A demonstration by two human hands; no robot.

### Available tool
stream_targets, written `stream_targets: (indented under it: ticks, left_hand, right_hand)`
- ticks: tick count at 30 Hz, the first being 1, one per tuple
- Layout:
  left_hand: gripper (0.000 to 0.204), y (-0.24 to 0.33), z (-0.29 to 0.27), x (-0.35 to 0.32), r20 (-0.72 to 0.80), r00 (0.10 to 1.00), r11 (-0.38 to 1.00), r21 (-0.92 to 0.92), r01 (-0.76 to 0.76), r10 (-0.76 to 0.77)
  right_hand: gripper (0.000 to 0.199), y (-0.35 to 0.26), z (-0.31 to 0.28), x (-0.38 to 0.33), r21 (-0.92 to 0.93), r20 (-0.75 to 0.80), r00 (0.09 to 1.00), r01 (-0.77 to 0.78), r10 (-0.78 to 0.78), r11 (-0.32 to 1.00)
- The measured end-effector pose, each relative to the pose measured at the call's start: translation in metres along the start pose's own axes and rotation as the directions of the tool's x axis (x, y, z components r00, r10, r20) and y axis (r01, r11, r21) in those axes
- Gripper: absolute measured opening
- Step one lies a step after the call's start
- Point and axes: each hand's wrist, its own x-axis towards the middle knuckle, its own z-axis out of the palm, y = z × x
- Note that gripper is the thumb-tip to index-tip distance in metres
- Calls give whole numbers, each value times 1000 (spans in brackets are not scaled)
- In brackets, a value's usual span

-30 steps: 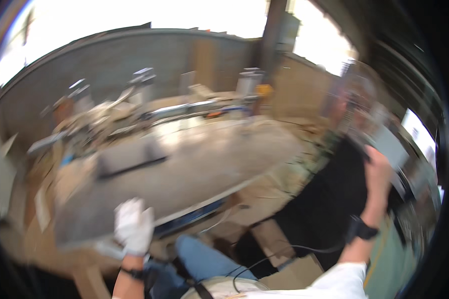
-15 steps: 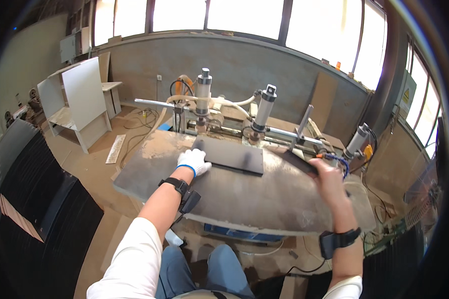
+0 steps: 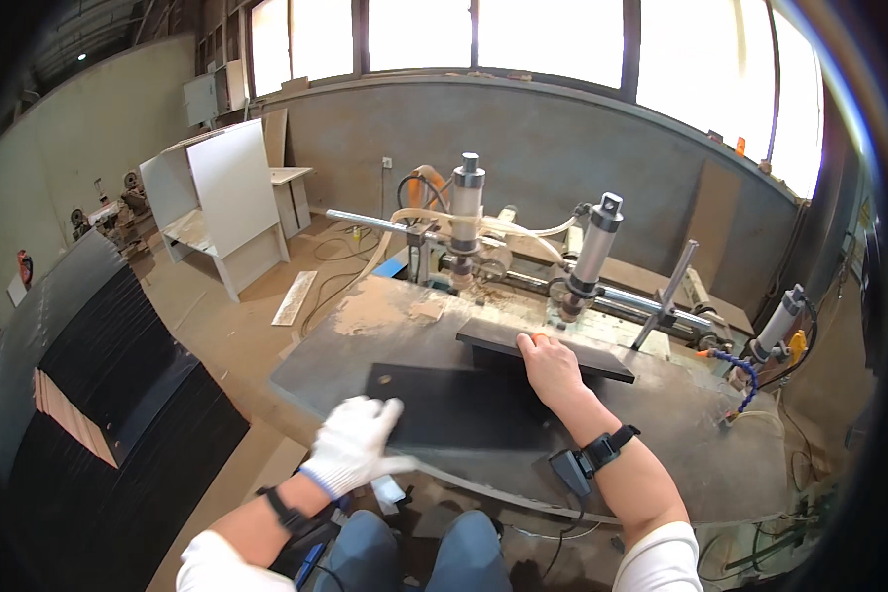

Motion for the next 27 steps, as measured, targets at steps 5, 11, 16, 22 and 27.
stream_targets:
  ticks: [5,11,16,22,27]
  left_hand:
    - [43,-73,-52,-100,-146,989,942,330,56,-8]
    - [40,-111,-101,-184,-234,954,819,500,283,-188]
    - [48,-141,-140,-222,-365,842,587,604,539,-397]
    - [69,-185,-143,-238,-313,613,308,650,695,-725]
    - [68,-215,-148,-242,-158,465,246,679,692,-871]
  right_hand:
    - [53,14,35,-6,131,59,997,40,-48,991]
    - [53,18,64,12,239,1,1000,6,-6,971]
    - [54,4,70,29,169,103,995,-17,0,985]
    - [61,-17,31,19,222,126,992,-26,-2,975]
    - [58,-34,-49,-20,362,-83,995,83,-57,929]
